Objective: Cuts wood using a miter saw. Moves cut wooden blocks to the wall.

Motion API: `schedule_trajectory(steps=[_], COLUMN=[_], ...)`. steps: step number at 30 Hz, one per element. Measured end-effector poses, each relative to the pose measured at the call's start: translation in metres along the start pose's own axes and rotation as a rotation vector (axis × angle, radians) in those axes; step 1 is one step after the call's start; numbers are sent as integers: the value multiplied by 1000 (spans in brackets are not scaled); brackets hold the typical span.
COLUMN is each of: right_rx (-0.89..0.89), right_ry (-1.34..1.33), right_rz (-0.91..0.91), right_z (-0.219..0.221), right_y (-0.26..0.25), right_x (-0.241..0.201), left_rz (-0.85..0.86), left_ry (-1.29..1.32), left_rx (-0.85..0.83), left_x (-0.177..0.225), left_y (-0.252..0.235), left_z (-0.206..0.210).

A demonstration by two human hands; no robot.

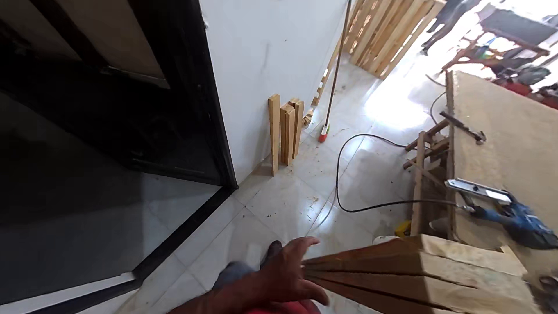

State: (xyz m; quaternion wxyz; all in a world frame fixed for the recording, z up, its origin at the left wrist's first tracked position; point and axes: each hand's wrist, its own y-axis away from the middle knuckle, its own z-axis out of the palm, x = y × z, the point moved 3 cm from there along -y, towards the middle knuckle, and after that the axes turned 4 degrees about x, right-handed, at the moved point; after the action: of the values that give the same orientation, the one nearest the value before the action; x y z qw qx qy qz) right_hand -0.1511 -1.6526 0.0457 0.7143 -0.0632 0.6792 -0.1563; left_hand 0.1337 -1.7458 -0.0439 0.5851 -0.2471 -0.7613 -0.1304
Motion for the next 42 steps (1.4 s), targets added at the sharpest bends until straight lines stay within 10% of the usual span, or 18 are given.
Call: schedule_trajectory(steps=[6, 21, 28, 36, 42], right_rx=[-296, -835, -1112, -1244, -1099], right_ry=[123, 210, 168, 341, 495], right_rz=[18, 303, 413, 273, 157], right_z=[71, 219, 268, 288, 299], right_y=[-225, -605, -665, -700, -702], right_x=[43, 253, 402, 414, 417], left_rz=[196, -172, -567, -764, -1235], left_ry=[-51, -162, -121, -144, -400], left_rx=[310, 838, 835, 949, 813], left_x=[19, -164, -275, -272, -245], left_y=[-156, -390, -433, -456, -482], left_z=[-57, -245, -277, -288, -312])
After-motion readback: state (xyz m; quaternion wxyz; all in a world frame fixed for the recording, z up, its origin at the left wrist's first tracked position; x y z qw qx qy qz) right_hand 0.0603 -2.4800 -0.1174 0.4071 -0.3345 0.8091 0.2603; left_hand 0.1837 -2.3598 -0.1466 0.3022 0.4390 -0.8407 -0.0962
